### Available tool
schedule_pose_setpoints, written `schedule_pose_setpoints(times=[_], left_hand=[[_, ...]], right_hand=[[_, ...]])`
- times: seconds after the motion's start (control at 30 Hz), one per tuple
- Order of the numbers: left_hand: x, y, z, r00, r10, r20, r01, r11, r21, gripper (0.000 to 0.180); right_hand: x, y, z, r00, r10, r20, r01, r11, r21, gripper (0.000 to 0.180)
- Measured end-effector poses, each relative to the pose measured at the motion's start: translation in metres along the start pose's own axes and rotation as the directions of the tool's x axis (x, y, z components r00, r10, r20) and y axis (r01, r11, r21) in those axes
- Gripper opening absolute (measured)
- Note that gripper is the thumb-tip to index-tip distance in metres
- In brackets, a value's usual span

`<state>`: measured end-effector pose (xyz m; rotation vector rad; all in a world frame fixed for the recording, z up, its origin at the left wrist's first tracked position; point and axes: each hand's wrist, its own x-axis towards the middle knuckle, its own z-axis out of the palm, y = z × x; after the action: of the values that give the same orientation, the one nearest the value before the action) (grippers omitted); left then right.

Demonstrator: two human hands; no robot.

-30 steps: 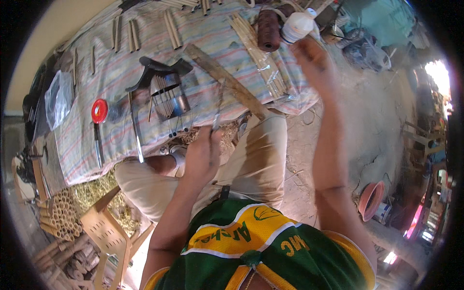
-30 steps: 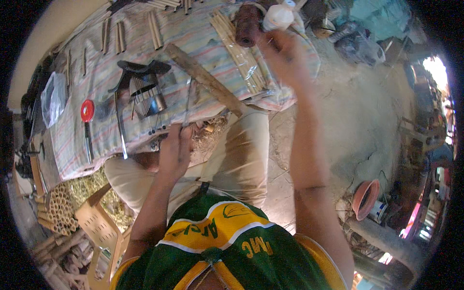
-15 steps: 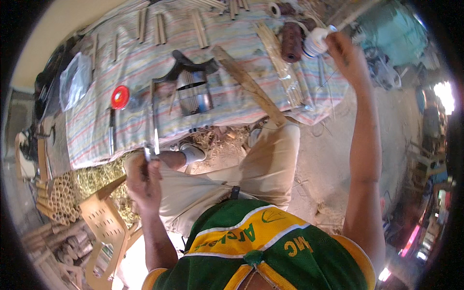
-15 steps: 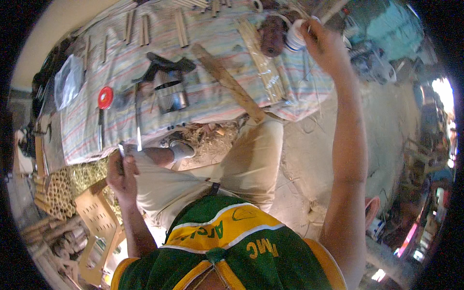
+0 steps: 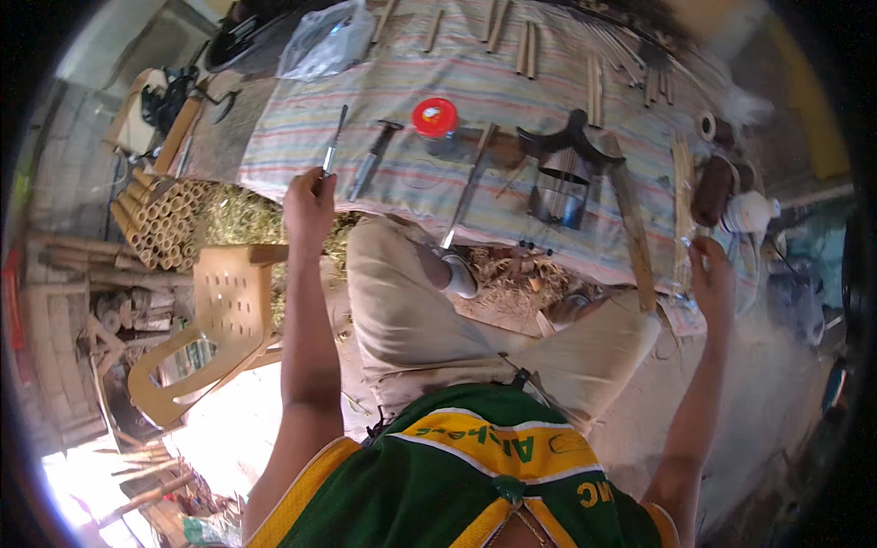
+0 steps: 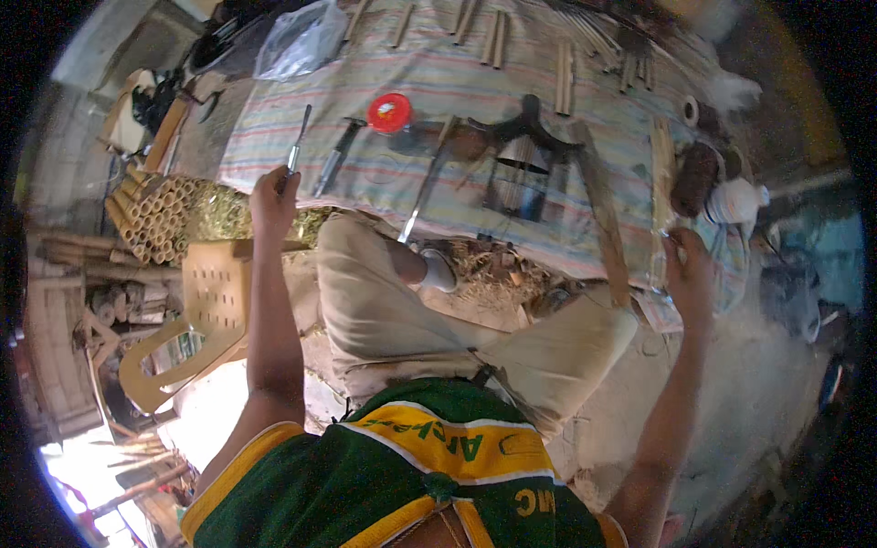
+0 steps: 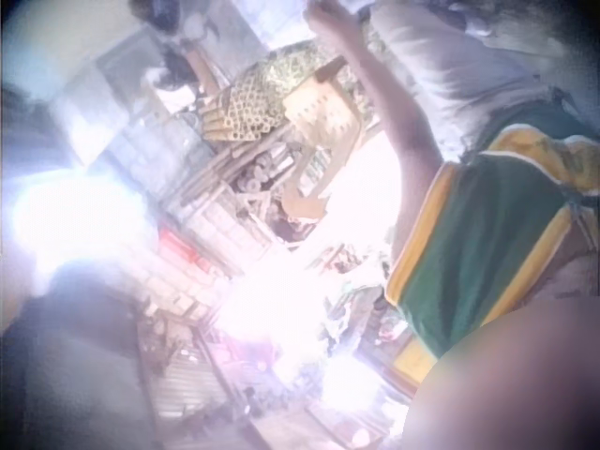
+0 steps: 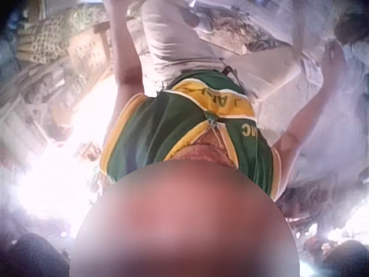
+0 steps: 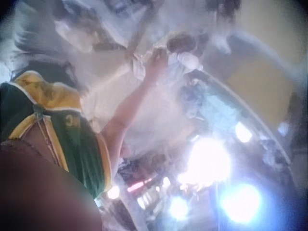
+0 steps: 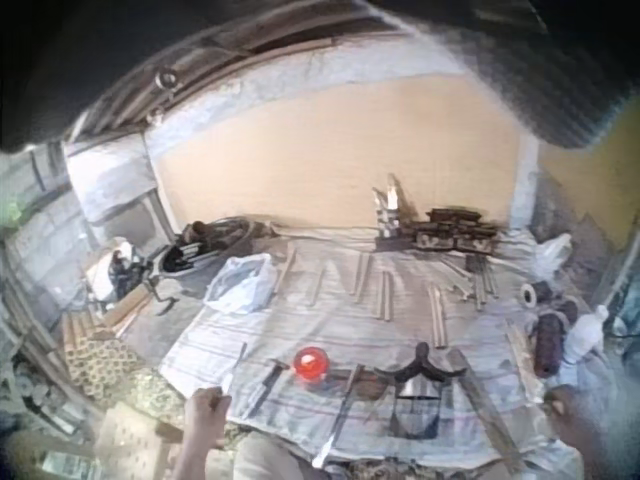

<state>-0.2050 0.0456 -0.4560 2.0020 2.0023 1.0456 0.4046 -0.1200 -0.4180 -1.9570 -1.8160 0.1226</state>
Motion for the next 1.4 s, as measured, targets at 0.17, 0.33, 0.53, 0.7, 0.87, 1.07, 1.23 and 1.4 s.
schedule_pose_setpoints(times=[0.17, 0.33, 0.53, 0.7, 0.87, 1.07, 1.23, 1.4], left_hand=[[0.041, 0.0, 0.029, 0.99, 0.139, -0.021, -0.135, 0.983, 0.125, 0.027], [0.012, 0.061, 0.027, 0.991, 0.135, 0.012, -0.129, 0.969, -0.209, 0.022], [-0.027, 0.096, 0.046, 0.97, 0.186, 0.159, -0.126, 0.936, -0.327, 0.019], [-0.026, 0.094, 0.077, 0.928, 0.333, 0.17, -0.3, 0.934, -0.194, 0.014], [-0.027, 0.1, 0.099, 0.886, 0.367, 0.282, -0.405, 0.91, 0.086, 0.009], [-0.027, 0.103, 0.109, 0.863, 0.41, 0.296, -0.488, 0.828, 0.276, 0.013], [-0.017, 0.098, 0.096, 0.874, 0.438, 0.211, -0.46, 0.885, 0.065, 0.009], [-0.01, 0.108, 0.057, 0.881, 0.076, 0.467, 0.265, 0.739, -0.62, 0.021]], right_hand=[[0.003, -0.049, 0.024, 0.993, 0.078, 0.089, -0.101, 0.947, 0.304, 0.02], [-0.006, -0.084, 0.053, 0.976, 0.126, 0.179, -0.197, 0.861, 0.469, 0.02], [-0.01, -0.099, 0.076, 0.963, 0.173, 0.206, -0.257, 0.819, 0.513, 0.021], [-0.005, -0.108, 0.086, 0.942, 0.243, 0.231, -0.335, 0.696, 0.636, 0.028], [0.018, -0.12, 0.09, 0.862, 0.366, 0.35, -0.503, 0.538, 0.676, 0.046], [0.03, -0.151, 0.114, 0.912, 0.32, 0.257, -0.4, 0.559, 0.726, 0.06], [-0.007, -0.163, 0.133, 0.953, 0.278, 0.12, -0.264, 0.571, 0.778, 0.07], [-0.022, -0.155, 0.134, 0.937, 0.303, 0.174, -0.329, 0.597, 0.731, 0.067]])
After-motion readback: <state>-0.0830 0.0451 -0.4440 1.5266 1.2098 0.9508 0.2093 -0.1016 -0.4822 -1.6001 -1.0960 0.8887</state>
